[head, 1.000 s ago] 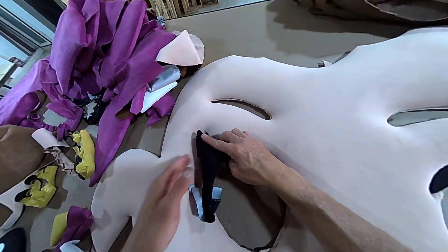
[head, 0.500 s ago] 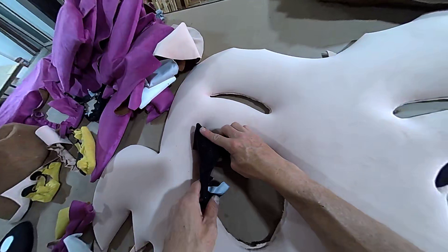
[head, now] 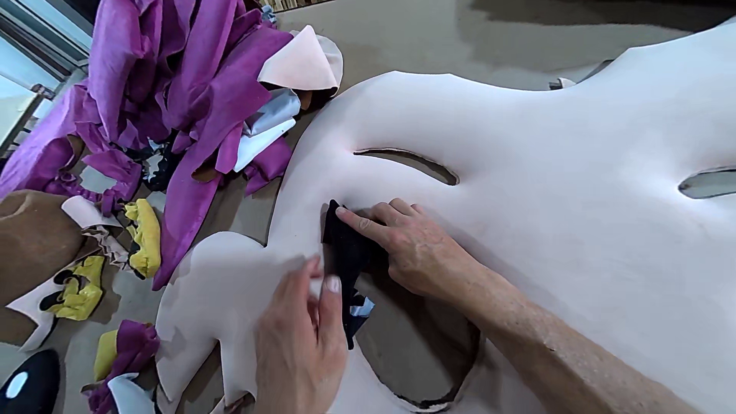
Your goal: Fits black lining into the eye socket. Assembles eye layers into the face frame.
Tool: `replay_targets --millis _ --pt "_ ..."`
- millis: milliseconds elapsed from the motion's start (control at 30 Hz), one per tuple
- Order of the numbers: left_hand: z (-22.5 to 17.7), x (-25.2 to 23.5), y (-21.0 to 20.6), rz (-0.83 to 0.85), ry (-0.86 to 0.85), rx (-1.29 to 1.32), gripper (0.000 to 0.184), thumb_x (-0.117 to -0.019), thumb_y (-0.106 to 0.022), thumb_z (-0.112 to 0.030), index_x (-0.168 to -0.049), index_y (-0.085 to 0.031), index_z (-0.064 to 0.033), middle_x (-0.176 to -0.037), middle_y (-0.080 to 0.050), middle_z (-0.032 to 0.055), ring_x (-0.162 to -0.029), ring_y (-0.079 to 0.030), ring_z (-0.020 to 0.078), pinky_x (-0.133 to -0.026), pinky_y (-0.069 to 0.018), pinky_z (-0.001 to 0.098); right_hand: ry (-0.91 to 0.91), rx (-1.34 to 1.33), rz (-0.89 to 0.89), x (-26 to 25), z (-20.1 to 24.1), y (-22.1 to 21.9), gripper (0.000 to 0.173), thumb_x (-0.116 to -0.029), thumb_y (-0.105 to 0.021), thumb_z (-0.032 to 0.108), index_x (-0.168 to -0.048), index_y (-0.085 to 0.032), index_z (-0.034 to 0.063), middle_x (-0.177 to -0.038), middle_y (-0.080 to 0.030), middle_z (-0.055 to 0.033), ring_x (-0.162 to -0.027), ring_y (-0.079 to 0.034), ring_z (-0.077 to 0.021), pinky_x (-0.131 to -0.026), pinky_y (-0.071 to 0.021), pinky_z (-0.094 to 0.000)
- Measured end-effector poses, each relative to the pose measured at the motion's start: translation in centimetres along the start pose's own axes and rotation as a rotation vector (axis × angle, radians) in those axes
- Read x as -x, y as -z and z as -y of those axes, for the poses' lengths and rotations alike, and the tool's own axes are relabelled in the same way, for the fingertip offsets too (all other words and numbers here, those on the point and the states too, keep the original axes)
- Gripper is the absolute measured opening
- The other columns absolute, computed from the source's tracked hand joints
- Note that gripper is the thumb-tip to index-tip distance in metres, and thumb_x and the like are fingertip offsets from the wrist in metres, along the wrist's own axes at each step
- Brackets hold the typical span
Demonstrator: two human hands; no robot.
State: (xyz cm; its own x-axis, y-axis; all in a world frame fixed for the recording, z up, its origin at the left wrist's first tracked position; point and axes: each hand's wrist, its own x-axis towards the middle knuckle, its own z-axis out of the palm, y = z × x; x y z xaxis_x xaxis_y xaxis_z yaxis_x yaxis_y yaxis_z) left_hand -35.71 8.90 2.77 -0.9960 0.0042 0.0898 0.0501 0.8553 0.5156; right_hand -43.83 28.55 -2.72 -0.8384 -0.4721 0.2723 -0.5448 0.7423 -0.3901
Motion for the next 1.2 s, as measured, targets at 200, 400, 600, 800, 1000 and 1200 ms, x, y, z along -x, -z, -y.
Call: replay_targets --millis 200,400,600,800,1000,1200 --pt "-1.5 -6.9 -2.3 0.176 0.366 0.585 0.04 -0.1052 -0.056 -0.023 -0.144 -0.051 -0.0145 -0.125 -0.069 0.0045 -0.106 -0.069 0.0162 -0.087 -0.0584 0.0408 0.021 0.0 0.006 0.1 -0.2 0.1 0.098 -0.0606 -0.082 0.002 -0.151 -0.054 0.0302 -0.109 -0.065 -0.0072 -0.098 -0.06 -0.0297 -0.074 -0.047 -0.0449" --pt "-1.2 -9.9 -1.0 0.402 0.419 0.529 0.032 -0.1094 -0.049 -0.022 -0.139 -0.055 -0.0101 -0.096 -0.07 0.0105 -0.059 -0.06 0.0144 -0.05 -0.0477 0.0267 -0.006 0.006 0.004 0.1 -0.2 0.2 0.094 -0.0631 -0.078 0.007 -0.15 -0.055 0.0323 -0.108 -0.06 -0.0082 -0.096 -0.057 -0.0282 -0.072 -0.0463 -0.0418" --pt "-0.4 -11.8 -0.1 0.447 0.114 -0.058 0.031 -0.1056 -0.054 -0.028 -0.129 -0.072 -0.0169 -0.122 -0.062 0.0094 -0.11 -0.06 0.0216 -0.088 -0.0519 0.044 -0.021 0.05 -0.008 0.2 0.1 -0.4 0.086 -0.0661 -0.076 0.005 -0.147 -0.059 0.0308 -0.109 -0.059 -0.0095 -0.097 -0.056 -0.0291 -0.072 -0.045 -0.0425" --pt "0.7 -10.1 -1.5 0.32 -0.143 -0.275 0.039 -0.1074 -0.05 -0.031 -0.138 -0.066 -0.0126 -0.114 -0.056 0.0087 -0.096 -0.061 0.0195 -0.078 -0.0546 0.0355 -0.04 0.082 0.035 0.0 0.2 -0.5 0.082 -0.0674 -0.069 0.019 -0.147 -0.059 0.0315 -0.108 -0.057 -0.0055 -0.098 -0.053 -0.0256 -0.072 -0.0419 -0.0399" --pt "4.1 -10.9 -1.9 0.288 -0.494 -0.321 0.045 -0.1056 -0.041 -0.031 -0.138 -0.064 -0.0103 -0.162 -0.04 0.0067 -0.153 -0.028 0.032 -0.119 -0.0282 0.0574 -0.059 0.059 0.005 -0.1 0.7 -0.4 0.075 -0.0672 -0.07 0.025 -0.142 -0.064 0.0278 -0.108 -0.059 -0.0057 -0.099 -0.055 -0.0258 -0.073 -0.0427 -0.0411" --pt "5.3 -11.3 -3.2 0.24 -0.655 -0.265 0.048 -0.1064 -0.035 -0.024 -0.14 -0.059 0.0009 -0.161 -0.043 0.0067 -0.152 -0.034 0.0237 -0.124 -0.0266 0.0495 -0.061 -0.252 0.064 -0.6 -1.2 1.0 0.07 -0.0736 -0.074 0.015 -0.142 -0.063 0.0205 -0.129 -0.062 -0.0067 -0.108 -0.061 -0.0209 -0.082 -0.054 -0.0418"
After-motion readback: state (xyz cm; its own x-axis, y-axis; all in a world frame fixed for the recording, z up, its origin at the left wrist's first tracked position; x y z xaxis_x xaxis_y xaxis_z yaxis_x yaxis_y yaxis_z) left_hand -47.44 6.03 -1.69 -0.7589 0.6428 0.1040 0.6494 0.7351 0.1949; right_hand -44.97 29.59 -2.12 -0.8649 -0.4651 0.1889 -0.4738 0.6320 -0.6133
